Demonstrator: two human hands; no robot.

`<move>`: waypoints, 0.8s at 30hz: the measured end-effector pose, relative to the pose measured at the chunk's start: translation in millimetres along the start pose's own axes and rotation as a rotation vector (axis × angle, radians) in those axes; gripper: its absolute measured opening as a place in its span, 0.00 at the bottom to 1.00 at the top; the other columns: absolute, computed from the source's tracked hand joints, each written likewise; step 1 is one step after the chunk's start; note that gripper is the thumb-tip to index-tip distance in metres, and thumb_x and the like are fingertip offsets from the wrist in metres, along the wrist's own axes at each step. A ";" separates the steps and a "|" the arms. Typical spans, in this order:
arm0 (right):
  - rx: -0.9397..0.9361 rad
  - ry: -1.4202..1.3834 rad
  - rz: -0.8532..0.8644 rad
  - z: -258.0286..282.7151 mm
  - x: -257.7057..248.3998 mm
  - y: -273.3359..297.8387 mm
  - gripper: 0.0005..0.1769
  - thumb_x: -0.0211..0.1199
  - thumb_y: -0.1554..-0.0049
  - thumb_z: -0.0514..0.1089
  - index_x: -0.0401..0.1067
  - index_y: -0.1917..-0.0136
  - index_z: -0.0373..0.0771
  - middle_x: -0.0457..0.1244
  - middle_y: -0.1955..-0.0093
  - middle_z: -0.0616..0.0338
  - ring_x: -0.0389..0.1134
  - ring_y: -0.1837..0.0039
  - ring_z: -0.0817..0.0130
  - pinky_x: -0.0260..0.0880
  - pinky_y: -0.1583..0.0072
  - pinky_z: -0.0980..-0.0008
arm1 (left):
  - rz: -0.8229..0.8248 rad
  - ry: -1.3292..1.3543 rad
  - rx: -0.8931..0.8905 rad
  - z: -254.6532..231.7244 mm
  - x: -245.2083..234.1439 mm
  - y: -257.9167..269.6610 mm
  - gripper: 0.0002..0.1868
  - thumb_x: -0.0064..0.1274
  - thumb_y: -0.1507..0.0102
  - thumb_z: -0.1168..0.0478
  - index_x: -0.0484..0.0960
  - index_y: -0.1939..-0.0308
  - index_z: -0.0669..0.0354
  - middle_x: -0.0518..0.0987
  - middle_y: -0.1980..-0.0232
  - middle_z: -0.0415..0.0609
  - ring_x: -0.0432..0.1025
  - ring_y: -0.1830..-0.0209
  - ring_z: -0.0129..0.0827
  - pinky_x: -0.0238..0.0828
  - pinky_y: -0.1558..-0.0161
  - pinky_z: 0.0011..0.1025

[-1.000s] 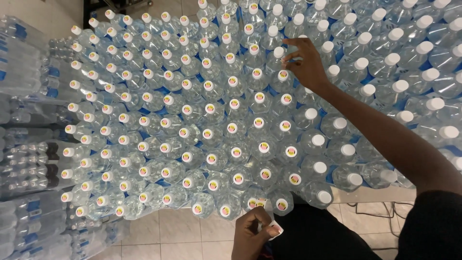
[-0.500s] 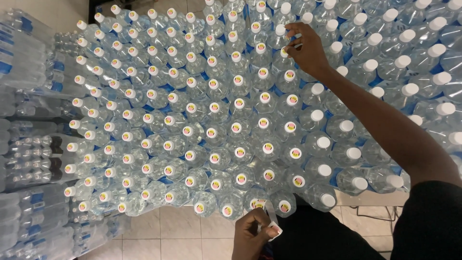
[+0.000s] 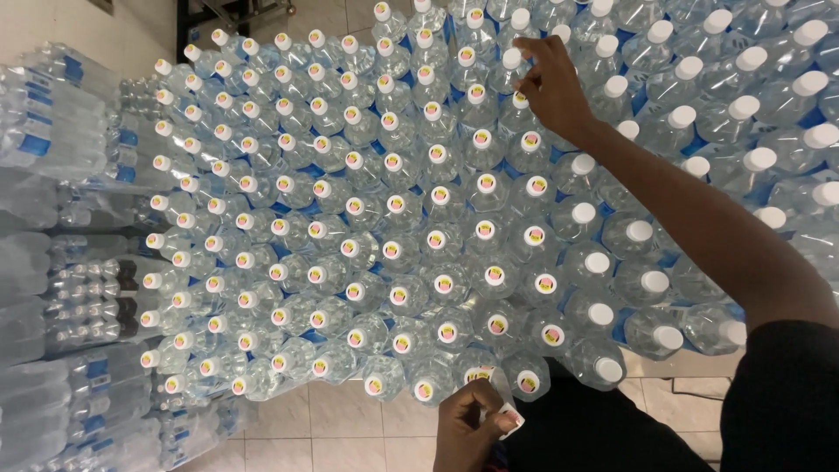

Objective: Manually applying small circular stickers to the caps of plastic water bottles arranged in a grid on a table.

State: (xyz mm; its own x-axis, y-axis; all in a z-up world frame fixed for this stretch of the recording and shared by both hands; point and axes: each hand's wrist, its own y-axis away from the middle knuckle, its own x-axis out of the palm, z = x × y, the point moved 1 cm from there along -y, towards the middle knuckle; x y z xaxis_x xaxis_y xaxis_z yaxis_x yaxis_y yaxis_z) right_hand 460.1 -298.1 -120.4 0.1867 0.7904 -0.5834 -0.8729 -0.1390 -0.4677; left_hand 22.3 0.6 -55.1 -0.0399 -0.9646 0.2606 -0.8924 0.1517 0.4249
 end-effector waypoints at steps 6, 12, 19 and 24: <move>0.080 -0.214 -0.074 -11.4 -11.4 -26.5 0.21 0.66 0.27 0.35 0.63 0.25 0.36 0.68 0.44 0.47 0.73 0.49 0.55 0.79 0.55 0.59 | -0.036 0.042 -0.015 4.1 1.4 -0.8 0.17 0.75 0.43 0.66 0.78 0.75 0.55 0.74 0.74 0.41 0.65 0.72 0.28 0.61 0.64 0.33; 0.095 -0.221 0.012 -44.7 -2.0 -47.0 0.20 0.70 0.29 0.33 0.66 0.28 0.33 0.73 0.47 0.46 0.77 0.49 0.55 0.81 0.53 0.60 | -0.049 0.022 -0.010 7.6 0.7 -1.6 0.18 0.76 0.42 0.64 0.77 0.75 0.55 0.72 0.74 0.41 0.63 0.71 0.28 0.60 0.64 0.33; -0.020 -0.012 0.006 -46.1 5.1 -49.6 0.20 0.69 0.32 0.31 0.71 0.28 0.32 0.74 0.49 0.46 0.76 0.52 0.55 0.77 0.51 0.52 | -0.061 -0.005 -0.011 2.3 4.3 -5.0 0.17 0.75 0.41 0.62 0.78 0.75 0.54 0.74 0.74 0.41 0.66 0.72 0.27 0.62 0.63 0.33; -0.122 0.175 0.029 -37.9 8.5 -49.9 0.23 0.72 0.30 0.27 0.71 0.24 0.29 0.53 0.19 0.38 0.76 0.51 0.45 0.75 0.49 0.48 | -0.041 -0.011 -0.037 8.7 3.6 -8.4 0.17 0.75 0.40 0.62 0.78 0.73 0.54 0.74 0.74 0.41 0.67 0.71 0.27 0.63 0.63 0.34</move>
State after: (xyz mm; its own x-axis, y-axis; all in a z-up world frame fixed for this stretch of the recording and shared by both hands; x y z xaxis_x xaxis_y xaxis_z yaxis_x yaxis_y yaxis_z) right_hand 522.4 -307.0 -127.2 0.2476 0.6706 -0.6993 -0.8200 -0.2395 -0.5199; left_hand 25.7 -6.0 -65.3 -0.0092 -0.9725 0.2326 -0.8761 0.1200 0.4669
